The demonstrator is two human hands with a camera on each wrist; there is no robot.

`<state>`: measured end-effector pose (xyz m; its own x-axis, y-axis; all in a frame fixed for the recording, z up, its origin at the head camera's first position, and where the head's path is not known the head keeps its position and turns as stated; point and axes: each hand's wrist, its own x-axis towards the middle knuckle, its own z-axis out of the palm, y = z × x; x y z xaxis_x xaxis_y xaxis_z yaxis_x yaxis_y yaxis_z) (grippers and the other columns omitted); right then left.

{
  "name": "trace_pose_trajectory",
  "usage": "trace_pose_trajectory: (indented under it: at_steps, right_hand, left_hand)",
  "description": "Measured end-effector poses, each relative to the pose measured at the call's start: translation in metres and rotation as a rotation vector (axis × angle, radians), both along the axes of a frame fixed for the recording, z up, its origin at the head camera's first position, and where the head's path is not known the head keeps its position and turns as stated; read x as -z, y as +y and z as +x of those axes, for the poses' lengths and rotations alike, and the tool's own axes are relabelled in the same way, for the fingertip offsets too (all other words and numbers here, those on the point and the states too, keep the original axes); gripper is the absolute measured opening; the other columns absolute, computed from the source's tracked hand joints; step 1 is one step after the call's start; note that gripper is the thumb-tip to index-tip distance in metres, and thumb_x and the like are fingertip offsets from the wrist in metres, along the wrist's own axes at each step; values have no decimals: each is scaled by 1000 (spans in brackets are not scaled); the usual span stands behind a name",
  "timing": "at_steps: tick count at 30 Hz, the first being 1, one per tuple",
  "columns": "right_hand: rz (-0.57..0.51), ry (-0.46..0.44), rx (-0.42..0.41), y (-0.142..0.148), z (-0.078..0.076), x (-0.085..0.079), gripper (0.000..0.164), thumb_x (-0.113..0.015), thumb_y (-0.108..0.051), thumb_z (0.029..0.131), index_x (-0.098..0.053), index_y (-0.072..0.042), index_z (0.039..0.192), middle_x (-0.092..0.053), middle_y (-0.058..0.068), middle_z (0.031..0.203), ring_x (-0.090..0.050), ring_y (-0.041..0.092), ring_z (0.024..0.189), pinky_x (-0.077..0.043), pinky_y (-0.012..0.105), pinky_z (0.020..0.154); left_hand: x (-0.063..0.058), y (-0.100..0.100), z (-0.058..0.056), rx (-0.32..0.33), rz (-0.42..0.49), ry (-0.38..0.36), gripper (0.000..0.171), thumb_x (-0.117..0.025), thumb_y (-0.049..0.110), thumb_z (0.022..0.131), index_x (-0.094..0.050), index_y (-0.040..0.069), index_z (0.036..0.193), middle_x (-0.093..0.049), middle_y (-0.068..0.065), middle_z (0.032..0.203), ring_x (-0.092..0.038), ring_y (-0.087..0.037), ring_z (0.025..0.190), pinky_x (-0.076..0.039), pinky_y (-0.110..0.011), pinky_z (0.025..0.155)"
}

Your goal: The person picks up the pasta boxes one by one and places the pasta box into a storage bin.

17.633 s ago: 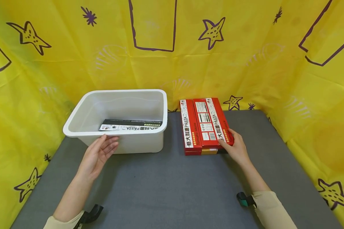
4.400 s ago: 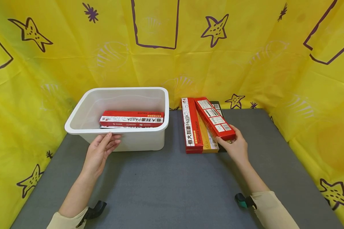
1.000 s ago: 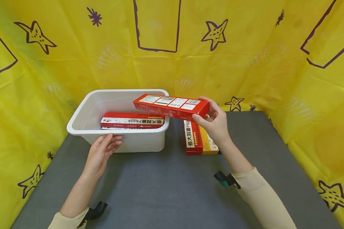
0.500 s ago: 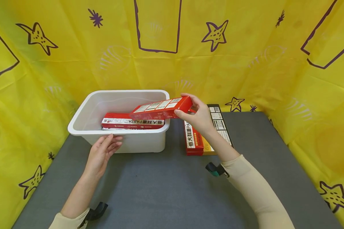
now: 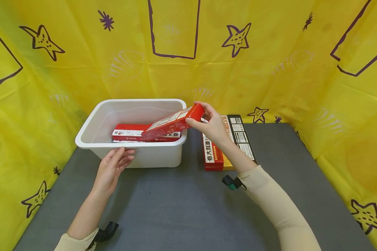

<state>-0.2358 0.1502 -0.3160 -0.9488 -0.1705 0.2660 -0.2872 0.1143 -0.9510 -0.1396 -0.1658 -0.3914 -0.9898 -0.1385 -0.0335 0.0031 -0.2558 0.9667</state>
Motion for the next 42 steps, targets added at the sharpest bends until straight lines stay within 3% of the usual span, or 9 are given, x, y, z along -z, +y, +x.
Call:
trace_pose_trajectory:
  at_steps: [6, 12, 15, 23, 30, 42]
  right_hand:
    - [68, -58, 12, -4, -5, -4, 63, -77, -23, 84, -49, -13, 139, -60, 12, 125, -58, 24, 111, -54, 30, 83]
    - [123, -40, -5, -8, -12, -7, 63, -81, -31, 81, -55, -20, 137, -59, 0, 133, -53, 18, 122, -52, 37, 91]
    - [160, -36, -10, -10, -16, -8, 63, -81, -34, 80, -56, -23, 137, -59, -3, 131, -53, 16, 118, -52, 37, 89]
    - [173, -40, -42, -16, -26, -9, 69, -80, -30, 81, -50, -19, 142, -58, 1, 133, -56, 21, 114, -53, 35, 85]
    - [154, -59, -81, -22, -36, -4, 71, -81, -27, 81, -49, -14, 143, -53, 5, 139, -54, 20, 121, -49, 35, 96]
    - [341, -14, -99, -41, -49, -2, 79, -83, -35, 78, -46, -11, 145, -55, 7, 139, -57, 24, 121, -49, 35, 97]
  left_hand:
    - [0, 0, 0, -2, -4, -5, 27, -57, 28, 100, -58, 4, 111, -73, 4, 94, -68, -12, 84, -52, -27, 90]
    - [-1, -1, 0, -1, -5, -5, 27, -57, 28, 100, -57, 3, 111, -73, 4, 94, -68, -12, 85, -52, -27, 90]
    - [0, -1, 0, -3, -5, -5, 26, -57, 28, 100, -58, 4, 110, -73, 4, 93, -68, -12, 84, -52, -27, 89]
    - [0, -1, 0, 1, -10, -5, 25, -57, 28, 100, -59, 5, 108, -73, 4, 93, -68, -13, 85, -52, -27, 90]
    - [0, -2, 1, 6, -26, -11, 29, -56, 31, 100, -58, 4, 111, -73, 5, 94, -68, -12, 85, -52, -27, 90]
    - [-1, -2, 0, 7, -18, -13, 28, -56, 31, 100, -59, 5, 109, -73, 5, 93, -68, -11, 84, -52, -27, 90]
